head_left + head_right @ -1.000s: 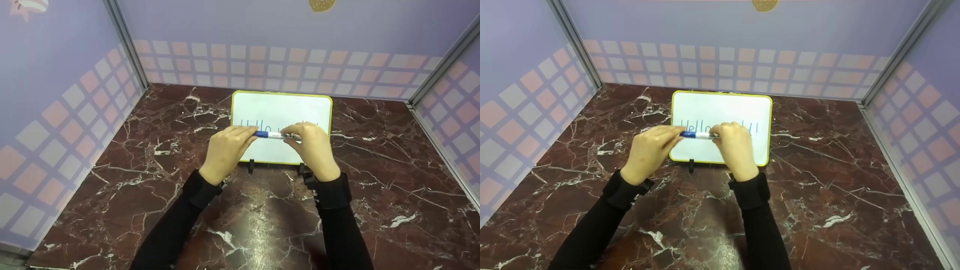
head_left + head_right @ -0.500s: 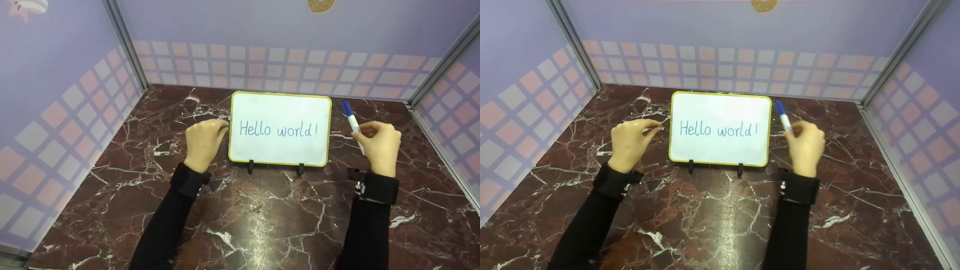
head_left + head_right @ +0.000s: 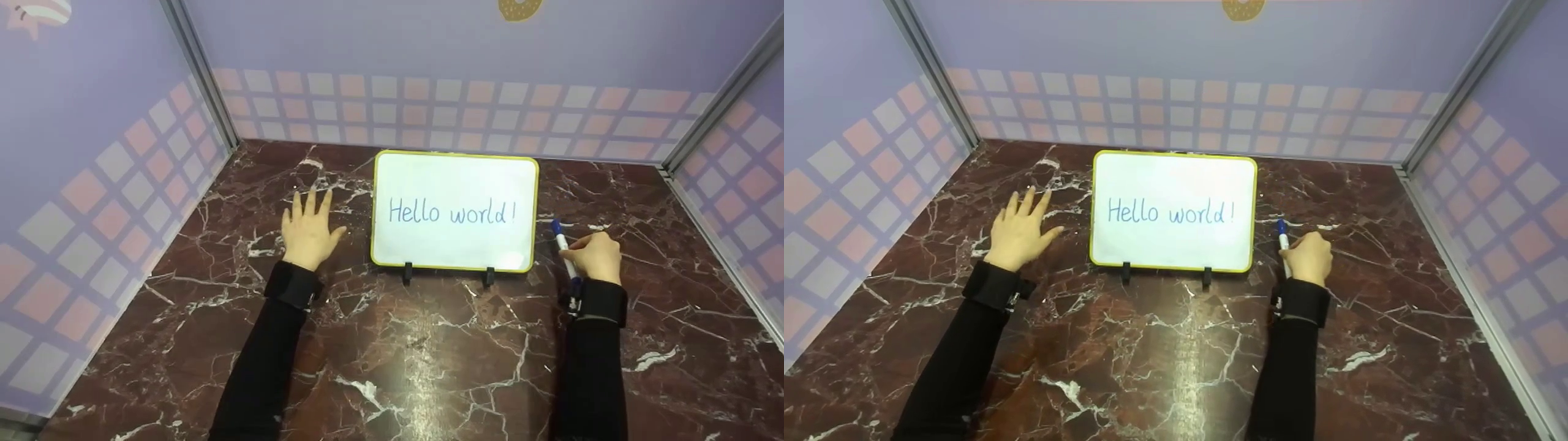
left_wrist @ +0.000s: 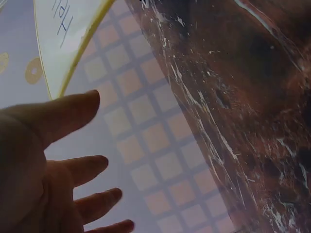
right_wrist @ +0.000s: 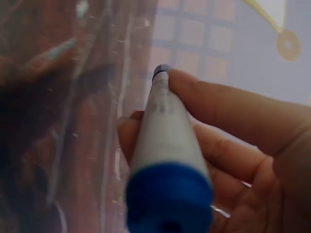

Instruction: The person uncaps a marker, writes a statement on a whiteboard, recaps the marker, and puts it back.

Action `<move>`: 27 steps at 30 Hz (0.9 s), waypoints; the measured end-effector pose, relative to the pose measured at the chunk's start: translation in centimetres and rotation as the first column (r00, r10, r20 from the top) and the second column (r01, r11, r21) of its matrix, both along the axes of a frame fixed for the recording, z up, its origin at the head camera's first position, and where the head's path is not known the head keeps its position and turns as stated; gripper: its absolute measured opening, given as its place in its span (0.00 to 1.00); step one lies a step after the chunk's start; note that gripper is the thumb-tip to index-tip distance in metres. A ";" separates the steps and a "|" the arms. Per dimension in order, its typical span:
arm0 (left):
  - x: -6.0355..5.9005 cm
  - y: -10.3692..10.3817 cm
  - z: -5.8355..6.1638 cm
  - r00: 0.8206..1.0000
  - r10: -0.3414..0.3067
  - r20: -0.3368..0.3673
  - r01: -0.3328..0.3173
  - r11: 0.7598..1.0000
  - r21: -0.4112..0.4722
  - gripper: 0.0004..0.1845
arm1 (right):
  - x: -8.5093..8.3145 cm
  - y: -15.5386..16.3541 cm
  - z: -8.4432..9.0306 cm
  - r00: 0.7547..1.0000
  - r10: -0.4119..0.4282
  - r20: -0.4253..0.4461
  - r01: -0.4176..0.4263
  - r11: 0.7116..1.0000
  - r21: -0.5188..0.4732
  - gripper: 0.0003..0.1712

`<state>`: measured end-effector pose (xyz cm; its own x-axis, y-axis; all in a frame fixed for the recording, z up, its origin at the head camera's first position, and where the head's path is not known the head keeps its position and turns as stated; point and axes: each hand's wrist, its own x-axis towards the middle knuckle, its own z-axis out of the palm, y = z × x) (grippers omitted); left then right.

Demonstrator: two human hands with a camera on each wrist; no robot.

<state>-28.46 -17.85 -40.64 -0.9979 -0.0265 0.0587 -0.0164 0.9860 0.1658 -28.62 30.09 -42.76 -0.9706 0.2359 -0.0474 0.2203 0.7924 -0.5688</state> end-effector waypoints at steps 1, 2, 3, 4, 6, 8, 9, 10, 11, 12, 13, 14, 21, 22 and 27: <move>0.0 -0.1 0.0 1.000 -0.004 0.008 0.004 1.000 0.004 0.42 | -0.1 0.0 -0.3 1.000 0.005 0.006 -0.005 1.000 0.005 0.22; 0.0 -0.2 0.0 1.000 -0.007 0.013 0.007 1.000 0.011 0.42 | -0.3 0.0 -0.5 1.000 0.009 0.009 -0.009 1.000 0.010 0.23; 0.0 -0.3 0.0 1.000 -0.010 0.016 0.010 1.000 0.017 0.43 | -0.4 -0.1 -0.8 1.000 0.012 0.012 -0.012 1.000 0.013 0.23; 0.0 -0.3 0.0 1.000 -0.013 0.019 0.013 1.000 0.019 0.43 | -0.5 -0.1 -1.0 1.000 0.015 0.015 -0.015 1.000 0.017 0.23; 0.0 -0.3 0.1 0.999 -0.018 0.031 0.017 1.000 0.025 0.43 | -0.8 -0.1 -1.4 1.000 0.022 0.017 -0.023 0.999 0.027 0.23; 0.1 -0.2 0.2 0.999 -0.020 0.049 0.019 0.999 0.025 0.43 | -1.0 -0.1 -1.7 0.999 0.030 0.018 -0.031 0.999 0.036 0.23; 0.2 -0.1 0.2 0.998 -0.023 0.055 0.021 0.999 0.026 0.44 | -1.0 -0.1 -1.8 0.999 0.034 0.021 -0.035 0.999 0.039 0.23; 0.2 -0.1 0.3 0.998 -0.024 0.061 0.023 0.999 0.026 0.44 | -1.1 -0.1 -1.8 0.999 0.038 0.024 -0.039 0.998 0.042 0.23; 0.2 0.0 0.3 0.998 -0.026 0.063 0.024 0.999 0.028 0.44 | -1.2 -0.1 -1.9 0.999 0.041 0.027 -0.042 0.998 0.043 0.23; 0.2 0.0 0.3 0.998 -0.027 0.065 0.025 0.999 0.030 0.44 | -1.2 -0.1 -1.9 0.999 0.043 0.029 -0.044 0.998 0.042 0.24; 0.3 0.0 0.4 0.997 -0.026 0.068 0.024 0.999 0.032 0.44 | -1.3 -0.1 -2.0 0.999 0.041 0.030 -0.042 0.998 0.038 0.23; 0.3 0.1 0.4 0.997 -0.028 0.066 0.026 0.999 0.034 0.44 | -1.3 -0.1 -2.0 0.999 0.036 0.029 -0.037 0.999 0.038 0.23; 0.4 0.0 0.2 0.996 -0.029 0.080 0.028 0.999 0.022 0.44 | -1.5 -0.6 -2.4 1.000 -0.011 0.024 0.011 1.000 0.016 0.22; 0.4 0.0 0.2 0.996 -0.030 0.082 0.028 0.999 0.022 0.44 | -1.5 -0.6 -2.4 1.000 -0.015 0.024 0.015 1.000 0.000 0.22; 0.3 -0.1 0.1 0.995 -0.034 0.095 0.032 0.999 0.026 0.44 | -1.4 -0.6 -2.3 0.999 -0.011 0.034 0.014 0.997 -0.074 0.25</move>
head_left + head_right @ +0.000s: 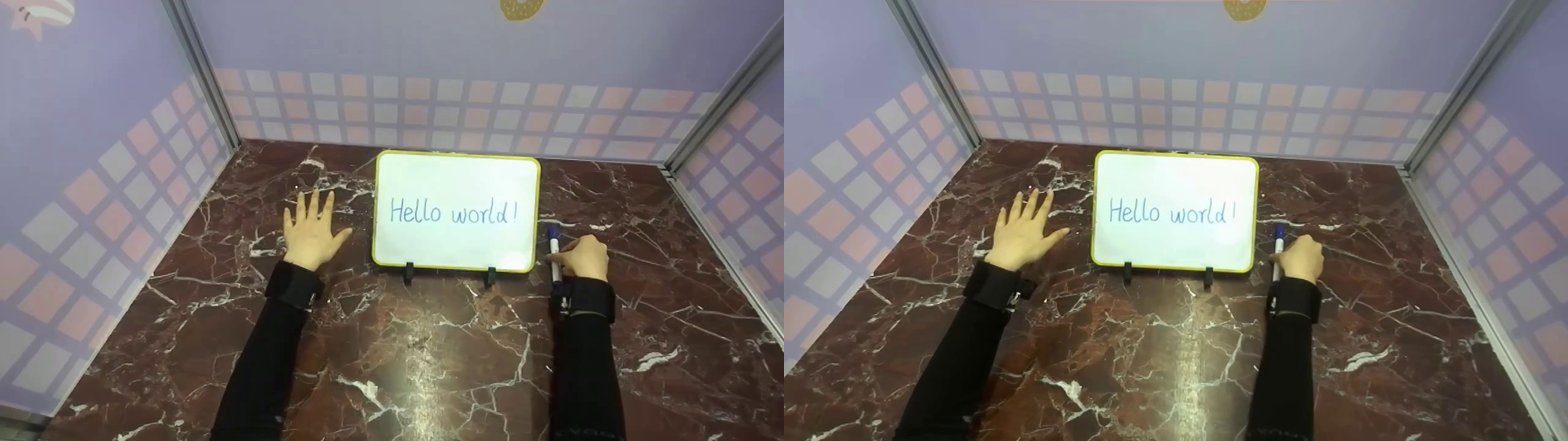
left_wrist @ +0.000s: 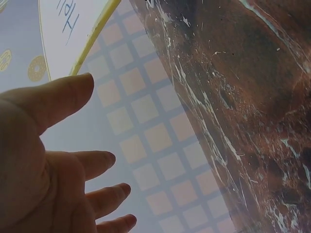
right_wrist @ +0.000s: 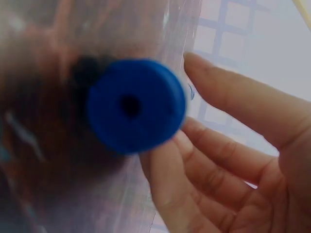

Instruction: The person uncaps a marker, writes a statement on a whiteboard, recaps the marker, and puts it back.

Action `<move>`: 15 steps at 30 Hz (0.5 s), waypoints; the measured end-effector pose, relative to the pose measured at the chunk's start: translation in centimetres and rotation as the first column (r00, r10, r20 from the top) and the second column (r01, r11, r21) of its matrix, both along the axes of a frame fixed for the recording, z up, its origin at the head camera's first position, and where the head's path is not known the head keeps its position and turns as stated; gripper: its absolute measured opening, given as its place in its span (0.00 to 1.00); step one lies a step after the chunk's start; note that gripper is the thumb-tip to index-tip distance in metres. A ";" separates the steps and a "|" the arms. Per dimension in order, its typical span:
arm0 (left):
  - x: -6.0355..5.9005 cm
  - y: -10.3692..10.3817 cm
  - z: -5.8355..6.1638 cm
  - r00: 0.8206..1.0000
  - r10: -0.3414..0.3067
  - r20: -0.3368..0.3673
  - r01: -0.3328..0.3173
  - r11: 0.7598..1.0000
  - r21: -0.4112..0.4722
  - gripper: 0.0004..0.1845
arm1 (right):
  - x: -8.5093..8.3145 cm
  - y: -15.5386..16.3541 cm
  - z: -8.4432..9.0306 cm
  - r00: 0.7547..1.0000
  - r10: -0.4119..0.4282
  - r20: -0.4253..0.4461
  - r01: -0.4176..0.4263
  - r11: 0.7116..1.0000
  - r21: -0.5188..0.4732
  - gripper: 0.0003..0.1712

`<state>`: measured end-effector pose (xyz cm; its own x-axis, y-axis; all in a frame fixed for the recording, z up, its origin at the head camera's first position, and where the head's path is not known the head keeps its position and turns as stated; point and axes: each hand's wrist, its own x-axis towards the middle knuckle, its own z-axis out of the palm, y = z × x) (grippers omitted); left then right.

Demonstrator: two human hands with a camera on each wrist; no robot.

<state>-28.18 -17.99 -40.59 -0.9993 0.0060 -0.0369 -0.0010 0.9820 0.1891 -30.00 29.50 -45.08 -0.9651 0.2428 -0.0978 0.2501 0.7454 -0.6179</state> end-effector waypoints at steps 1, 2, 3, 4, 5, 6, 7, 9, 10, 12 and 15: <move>0.0 0.0 0.0 1.000 0.000 0.000 0.000 1.000 0.003 0.44 | 0.0 0.1 0.0 1.000 0.001 0.000 -0.001 1.000 -0.014 0.25; -0.1 0.0 -0.1 1.000 0.000 -0.001 0.000 1.000 0.003 0.44 | 0.1 0.2 0.1 1.000 0.004 0.001 -0.004 1.000 -0.017 0.25; -0.1 0.0 -0.1 1.000 0.000 -0.001 0.000 1.000 0.005 0.44 | 0.1 0.3 0.2 1.000 0.005 0.001 -0.005 1.000 -0.025 0.25; -0.2 0.0 -0.1 1.000 0.001 -0.002 -0.001 1.000 0.003 0.44 | 0.2 0.5 0.4 1.000 0.003 -0.001 -0.003 0.999 -0.032 0.25; -0.2 0.0 -0.1 1.000 0.002 -0.001 -0.002 1.000 0.003 0.44 | 0.2 0.6 0.5 1.000 0.002 -0.005 -0.002 0.999 -0.035 0.25; -0.2 0.0 -0.1 1.000 0.002 -0.002 -0.002 1.000 0.004 0.44 | 0.3 0.7 0.8 1.000 0.002 -0.011 -0.003 1.000 -0.027 0.25; -0.2 -0.1 -0.1 1.000 0.002 -0.004 -0.002 1.000 0.003 0.44 | 0.4 0.8 1.0 1.000 0.001 -0.018 -0.001 1.000 -0.028 0.25; -0.2 -0.1 -0.1 1.000 0.003 -0.004 -0.003 1.000 0.000 0.44 | 0.7 0.9 1.6 0.999 0.001 -0.044 -0.001 1.000 -0.014 0.25; -0.1 -0.1 -0.1 1.000 0.002 -0.004 -0.002 1.000 0.000 0.44 | 0.8 0.9 1.8 0.998 0.002 -0.058 -0.002 1.000 0.000 0.25; -0.1 -0.2 -0.2 1.000 0.006 -0.008 -0.006 1.000 0.003 0.45 | 1.1 0.9 2.4 0.997 0.014 -0.081 -0.012 1.000 0.024 0.24; 0.0 -0.4 -0.3 1.000 0.010 -0.016 -0.010 1.000 0.006 0.45 | 1.4 0.9 3.0 0.993 0.041 -0.109 -0.034 0.998 0.062 0.24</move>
